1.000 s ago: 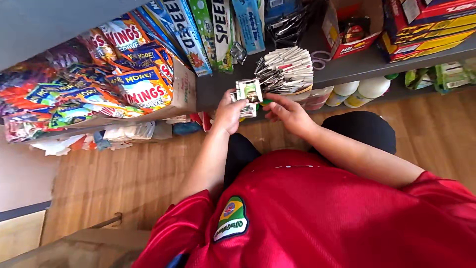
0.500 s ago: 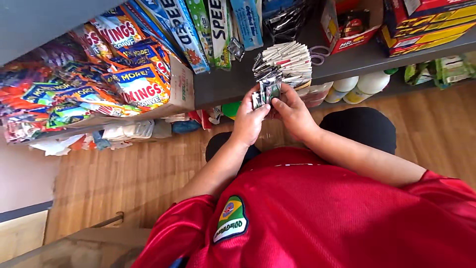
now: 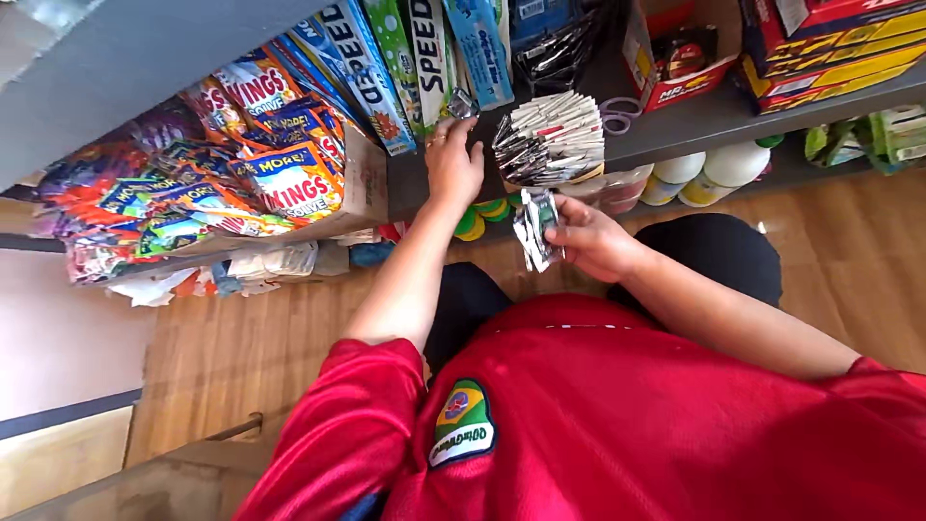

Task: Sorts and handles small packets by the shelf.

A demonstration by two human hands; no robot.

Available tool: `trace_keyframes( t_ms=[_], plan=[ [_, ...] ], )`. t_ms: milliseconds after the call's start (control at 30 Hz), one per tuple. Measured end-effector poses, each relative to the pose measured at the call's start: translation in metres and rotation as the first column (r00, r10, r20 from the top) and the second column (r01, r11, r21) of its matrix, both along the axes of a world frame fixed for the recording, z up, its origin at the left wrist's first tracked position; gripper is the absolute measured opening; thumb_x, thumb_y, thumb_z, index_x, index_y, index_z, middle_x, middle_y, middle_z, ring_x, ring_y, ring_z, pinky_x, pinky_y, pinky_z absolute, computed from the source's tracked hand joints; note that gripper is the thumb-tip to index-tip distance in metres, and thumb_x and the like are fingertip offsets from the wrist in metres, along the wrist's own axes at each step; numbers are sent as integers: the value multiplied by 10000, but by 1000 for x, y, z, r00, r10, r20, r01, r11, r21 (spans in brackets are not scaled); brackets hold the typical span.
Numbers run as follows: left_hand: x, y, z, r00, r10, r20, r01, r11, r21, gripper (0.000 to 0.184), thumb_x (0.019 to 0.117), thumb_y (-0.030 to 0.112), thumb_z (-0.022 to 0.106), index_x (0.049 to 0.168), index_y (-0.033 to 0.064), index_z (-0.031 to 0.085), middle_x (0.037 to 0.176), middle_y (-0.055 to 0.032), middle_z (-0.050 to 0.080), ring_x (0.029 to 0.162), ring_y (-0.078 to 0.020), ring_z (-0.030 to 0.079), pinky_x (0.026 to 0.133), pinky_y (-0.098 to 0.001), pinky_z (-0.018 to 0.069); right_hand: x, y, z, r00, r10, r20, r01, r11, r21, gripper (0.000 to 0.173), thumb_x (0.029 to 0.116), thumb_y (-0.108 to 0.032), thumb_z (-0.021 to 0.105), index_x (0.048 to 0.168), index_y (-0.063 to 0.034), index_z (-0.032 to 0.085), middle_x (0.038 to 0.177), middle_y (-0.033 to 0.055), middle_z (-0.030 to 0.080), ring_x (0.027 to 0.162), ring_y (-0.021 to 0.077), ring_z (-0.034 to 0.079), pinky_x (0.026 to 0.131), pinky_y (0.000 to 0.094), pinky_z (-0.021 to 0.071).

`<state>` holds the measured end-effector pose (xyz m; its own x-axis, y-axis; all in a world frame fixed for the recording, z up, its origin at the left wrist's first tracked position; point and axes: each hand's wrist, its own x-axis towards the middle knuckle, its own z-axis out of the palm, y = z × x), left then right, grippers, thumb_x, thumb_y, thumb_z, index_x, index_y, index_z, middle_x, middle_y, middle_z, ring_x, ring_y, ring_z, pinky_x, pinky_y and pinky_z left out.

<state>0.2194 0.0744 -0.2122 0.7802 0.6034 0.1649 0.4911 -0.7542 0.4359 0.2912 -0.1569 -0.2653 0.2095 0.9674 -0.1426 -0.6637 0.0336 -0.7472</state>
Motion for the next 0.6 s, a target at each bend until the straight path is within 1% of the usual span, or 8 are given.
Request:
trace_keyframes(
  t_ms=[67,100,167,233,300,400,533,600],
  plan=[
    [15,27,-8,985,-34,-166,65,981,185,403,981,49,543,1373,83,630,1511,-201,487,1427,-452,386,1117,-671,313,4,-2,-18,989,143,33,-143,990,-7,470,899,-51,585,1352,-121,485,1066,37,706,869,134,703,770,322,605],
    [21,38,-11,970,-42,-241,105,961,256,434,975,0,514,1378,108,630,1536,-184,470,1447,-462,356,1108,-697,297,7,-2,-28,977,203,57,-202,979,-25,468,902,-39,578,1355,-101,476,1064,39,703,874,127,700,781,314,601],
    [31,56,-12,938,-34,-344,155,931,330,499,964,-55,494,1404,146,614,1569,-161,439,1477,-463,308,1125,-714,254,15,2,-46,946,292,138,-277,954,-116,466,917,18,570,1367,-51,471,1074,57,691,889,114,689,805,298,586],
    [39,69,-8,916,-15,-401,174,916,362,492,976,-42,510,1403,177,620,1578,-149,434,1489,-453,295,1146,-699,241,19,8,-57,904,344,253,-295,931,-214,467,935,41,614,1382,-7,489,1125,105,679,933,123,677,844,305,568],
    [43,77,-4,898,-23,-440,208,902,378,472,959,-47,540,1364,168,651,1557,-175,450,1467,-470,323,1140,-693,267,18,12,-62,875,371,310,-309,922,-232,460,937,32,634,1376,3,502,1152,120,677,964,119,677,878,303,566],
    [47,81,1,882,-33,-471,239,891,386,351,960,-30,561,1252,100,704,1512,-181,489,1438,-461,363,1142,-673,283,17,16,-61,868,381,319,-323,920,-221,434,944,29,634,1362,3,516,1151,118,675,972,113,674,892,299,560],
    [45,85,6,882,-46,-469,259,879,400,294,1026,57,513,1242,83,711,1506,-161,512,1442,-438,377,1139,-654,297,17,17,-57,867,366,338,-316,928,-196,437,940,38,633,1360,7,517,1147,127,676,969,123,673,892,311,559],
    [40,88,5,900,-67,-431,257,880,400,289,1025,50,506,1227,66,712,1506,-147,517,1448,-418,382,1147,-637,297,16,17,-54,863,370,343,-317,927,-201,438,944,43,629,1364,8,508,1145,128,671,958,116,669,882,300,557]
  ],
)
